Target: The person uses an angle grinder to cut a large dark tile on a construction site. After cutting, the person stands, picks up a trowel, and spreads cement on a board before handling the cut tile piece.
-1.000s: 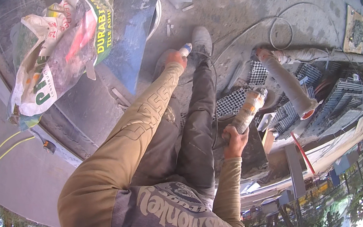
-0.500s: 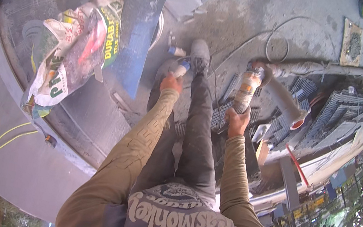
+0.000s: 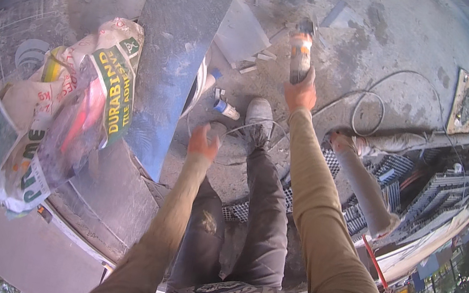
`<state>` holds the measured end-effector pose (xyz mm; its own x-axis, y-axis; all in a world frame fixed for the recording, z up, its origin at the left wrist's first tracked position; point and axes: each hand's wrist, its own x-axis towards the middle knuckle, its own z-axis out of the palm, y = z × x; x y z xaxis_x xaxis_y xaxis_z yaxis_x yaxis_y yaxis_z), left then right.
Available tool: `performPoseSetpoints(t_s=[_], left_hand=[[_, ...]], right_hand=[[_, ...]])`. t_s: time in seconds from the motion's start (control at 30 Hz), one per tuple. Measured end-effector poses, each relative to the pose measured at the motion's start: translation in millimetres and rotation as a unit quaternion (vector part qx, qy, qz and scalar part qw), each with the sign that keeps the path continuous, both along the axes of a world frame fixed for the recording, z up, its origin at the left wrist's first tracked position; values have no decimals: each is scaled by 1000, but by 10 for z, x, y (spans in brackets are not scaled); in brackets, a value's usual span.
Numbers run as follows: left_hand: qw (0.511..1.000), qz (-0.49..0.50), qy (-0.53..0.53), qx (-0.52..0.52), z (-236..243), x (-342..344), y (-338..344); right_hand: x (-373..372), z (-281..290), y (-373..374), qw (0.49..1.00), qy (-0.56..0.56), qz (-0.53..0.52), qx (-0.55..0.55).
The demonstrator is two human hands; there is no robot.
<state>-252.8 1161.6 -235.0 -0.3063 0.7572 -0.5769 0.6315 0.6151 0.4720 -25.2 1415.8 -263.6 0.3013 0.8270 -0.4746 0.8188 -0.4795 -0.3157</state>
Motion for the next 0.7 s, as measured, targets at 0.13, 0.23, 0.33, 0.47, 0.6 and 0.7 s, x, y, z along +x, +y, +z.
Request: performPoseSetpoints(t_s=[0.13, 0.23, 0.33, 0.47, 0.6, 0.7], left_hand=[[992, 16, -111, 50, 1529, 47, 2], [993, 30, -109, 42, 2351, 139, 150], [996, 26, -75, 45, 2386, 300, 68], [999, 11, -33, 40, 2245, 427, 100], [999, -24, -25, 34, 2200, 429, 169], [999, -33, -23, 32, 2170, 429, 126]], right_hand=[[-313, -489, 521, 997, -12, 38, 62], [-506, -679, 852, 993, -32, 60, 95], [-504, -986, 1117, 984, -53, 91, 147], [-415, -1291, 1219, 964, -78, 159, 201], [-321, -1467, 1010, 963, -81, 177, 185], [-405, -1500, 924, 972, -75, 166, 146]])
